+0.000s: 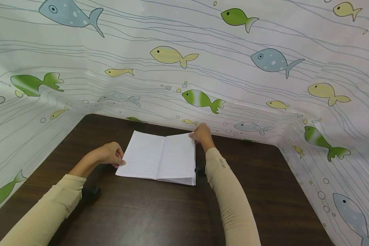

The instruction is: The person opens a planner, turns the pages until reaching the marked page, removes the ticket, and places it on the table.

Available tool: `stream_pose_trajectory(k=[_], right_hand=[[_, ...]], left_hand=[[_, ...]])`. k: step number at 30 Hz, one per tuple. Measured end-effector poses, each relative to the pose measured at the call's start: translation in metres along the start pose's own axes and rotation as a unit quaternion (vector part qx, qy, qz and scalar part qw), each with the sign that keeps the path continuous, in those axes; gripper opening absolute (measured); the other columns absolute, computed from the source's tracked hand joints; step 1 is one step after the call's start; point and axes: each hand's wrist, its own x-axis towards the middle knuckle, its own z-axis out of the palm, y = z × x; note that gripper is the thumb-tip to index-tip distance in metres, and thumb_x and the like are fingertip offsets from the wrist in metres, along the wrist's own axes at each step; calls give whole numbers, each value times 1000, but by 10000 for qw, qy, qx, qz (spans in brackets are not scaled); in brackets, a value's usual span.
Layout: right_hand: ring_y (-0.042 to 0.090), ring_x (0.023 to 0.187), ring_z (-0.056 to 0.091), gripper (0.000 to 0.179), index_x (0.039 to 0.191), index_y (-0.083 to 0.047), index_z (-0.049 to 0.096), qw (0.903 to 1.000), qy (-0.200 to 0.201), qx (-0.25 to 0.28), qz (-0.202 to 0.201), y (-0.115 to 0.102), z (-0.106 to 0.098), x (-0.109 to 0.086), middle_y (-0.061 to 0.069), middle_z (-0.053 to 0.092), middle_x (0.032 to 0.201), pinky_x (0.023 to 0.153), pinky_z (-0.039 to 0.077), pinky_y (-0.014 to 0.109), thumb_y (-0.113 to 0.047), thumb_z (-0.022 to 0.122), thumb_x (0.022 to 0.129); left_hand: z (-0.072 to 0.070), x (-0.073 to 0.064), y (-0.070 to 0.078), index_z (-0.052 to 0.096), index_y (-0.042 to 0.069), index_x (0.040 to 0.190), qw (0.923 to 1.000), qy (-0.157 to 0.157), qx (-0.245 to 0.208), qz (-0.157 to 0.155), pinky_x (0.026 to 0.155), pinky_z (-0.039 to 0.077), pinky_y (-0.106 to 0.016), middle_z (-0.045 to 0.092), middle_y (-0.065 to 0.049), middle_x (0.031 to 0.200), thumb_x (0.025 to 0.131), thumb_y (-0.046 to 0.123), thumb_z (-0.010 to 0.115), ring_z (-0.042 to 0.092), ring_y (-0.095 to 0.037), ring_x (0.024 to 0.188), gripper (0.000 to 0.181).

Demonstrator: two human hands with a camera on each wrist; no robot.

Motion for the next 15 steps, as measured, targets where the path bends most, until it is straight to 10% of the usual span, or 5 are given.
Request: stream_pose_trajectory(k=[15], right_hand=[[29,92,78,28,117,9,73,9997,105,-1,-217,-19,-5,-6,23,74,119,94,65,45,-13,78,100]], left_hand=[[0,2,0,61,-11,103,10000,17,-31,-50,88,65,-46,73,-22,93,92,3,81,80,-24,77,27]])
